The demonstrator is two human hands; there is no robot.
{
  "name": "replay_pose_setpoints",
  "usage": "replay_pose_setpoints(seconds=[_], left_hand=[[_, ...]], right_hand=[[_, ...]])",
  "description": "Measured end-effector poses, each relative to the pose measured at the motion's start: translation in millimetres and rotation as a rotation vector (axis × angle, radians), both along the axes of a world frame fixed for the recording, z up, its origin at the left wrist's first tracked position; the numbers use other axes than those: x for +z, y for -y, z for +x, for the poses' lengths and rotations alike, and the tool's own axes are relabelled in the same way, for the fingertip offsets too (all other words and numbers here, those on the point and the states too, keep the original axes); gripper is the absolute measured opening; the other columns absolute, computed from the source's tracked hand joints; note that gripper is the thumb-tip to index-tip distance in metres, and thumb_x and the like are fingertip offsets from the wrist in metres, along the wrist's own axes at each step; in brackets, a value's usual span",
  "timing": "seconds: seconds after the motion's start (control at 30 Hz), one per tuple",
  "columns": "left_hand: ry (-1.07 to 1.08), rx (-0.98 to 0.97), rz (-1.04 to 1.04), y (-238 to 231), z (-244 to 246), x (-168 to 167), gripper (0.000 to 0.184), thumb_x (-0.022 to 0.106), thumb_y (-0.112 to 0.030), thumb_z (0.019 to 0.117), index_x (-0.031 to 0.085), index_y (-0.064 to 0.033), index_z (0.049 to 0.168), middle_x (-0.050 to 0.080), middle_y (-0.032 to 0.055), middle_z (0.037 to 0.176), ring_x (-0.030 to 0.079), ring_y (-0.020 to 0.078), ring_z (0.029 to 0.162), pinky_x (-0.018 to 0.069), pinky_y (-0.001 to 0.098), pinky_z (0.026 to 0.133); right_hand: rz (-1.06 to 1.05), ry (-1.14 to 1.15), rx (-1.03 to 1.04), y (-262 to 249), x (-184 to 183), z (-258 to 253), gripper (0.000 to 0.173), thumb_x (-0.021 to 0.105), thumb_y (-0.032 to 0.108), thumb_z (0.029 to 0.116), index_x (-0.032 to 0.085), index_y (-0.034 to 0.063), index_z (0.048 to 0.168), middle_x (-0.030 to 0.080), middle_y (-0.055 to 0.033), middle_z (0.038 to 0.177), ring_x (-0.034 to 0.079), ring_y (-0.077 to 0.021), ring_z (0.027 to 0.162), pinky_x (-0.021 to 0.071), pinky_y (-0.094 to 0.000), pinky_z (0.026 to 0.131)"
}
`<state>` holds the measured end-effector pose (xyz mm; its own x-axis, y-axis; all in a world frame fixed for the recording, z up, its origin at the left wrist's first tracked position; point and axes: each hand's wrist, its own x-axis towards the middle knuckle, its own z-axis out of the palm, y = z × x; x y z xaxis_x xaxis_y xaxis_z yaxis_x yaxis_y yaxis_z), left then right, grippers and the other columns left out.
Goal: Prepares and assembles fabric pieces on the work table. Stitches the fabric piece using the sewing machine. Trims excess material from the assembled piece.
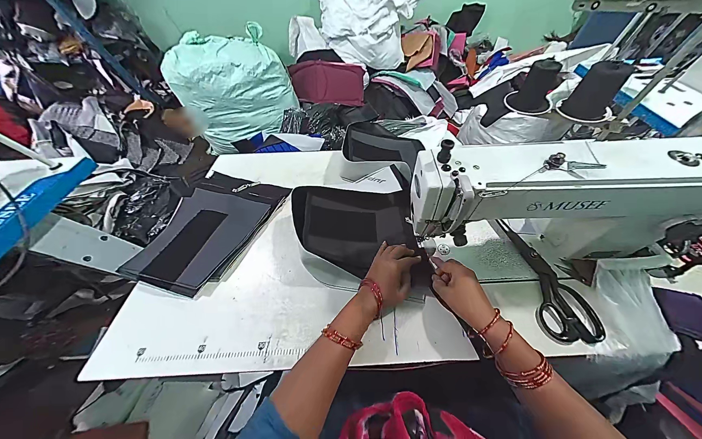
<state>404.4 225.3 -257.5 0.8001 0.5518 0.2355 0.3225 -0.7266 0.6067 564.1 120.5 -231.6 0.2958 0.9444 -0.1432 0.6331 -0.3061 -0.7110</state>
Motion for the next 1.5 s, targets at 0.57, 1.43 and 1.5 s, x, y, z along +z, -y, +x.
replay_pose_setpoints(seconds=[0.57,1.43,1.5], left_hand=[[-0.313,-0.041,-0.044,13.3,-2.6,18.3,0.055,0.051,0.003,0.0927,0.065,-0.0207,0.14,0.053,0.018,0.15,0.034,0.0405,0.151,0.0125,0.0713,0.12],[-0.247,0.012,-0.153,22.7,1.5,19.0,0.041,0.05,0.005,0.0936,0.068,0.0022,0.13,0.054,0.022,0.149,0.035,0.0361,0.152,0.0093,0.058,0.127],[-0.255,0.007,-0.144,22.6,2.2,18.5,0.042,0.049,0.005,0.0936,0.068,0.0021,0.131,0.054,0.0219,0.15,0.034,0.0363,0.152,0.0095,0.0586,0.127]], right_hand=[[0.088,-0.235,-0.111,11.3,-16.9,-1.7,0.036,0.06,0.004,0.0949,0.066,-0.004,0.13,0.068,-0.0145,0.104,0.061,-0.0108,0.083,0.0501,-0.0235,0.078],[0.1,-0.295,-0.058,14.9,-10.9,-1.4,0.033,0.054,0.0,0.0975,0.068,-0.005,0.127,0.069,-0.022,0.116,0.063,-0.0179,0.102,0.0489,-0.0291,0.091],[0.12,-0.328,-0.05,15.4,-11.8,0.3,0.032,0.054,0.0,0.0981,0.068,-0.0054,0.127,0.07,-0.0215,0.118,0.065,-0.0155,0.104,0.049,-0.0274,0.093]])
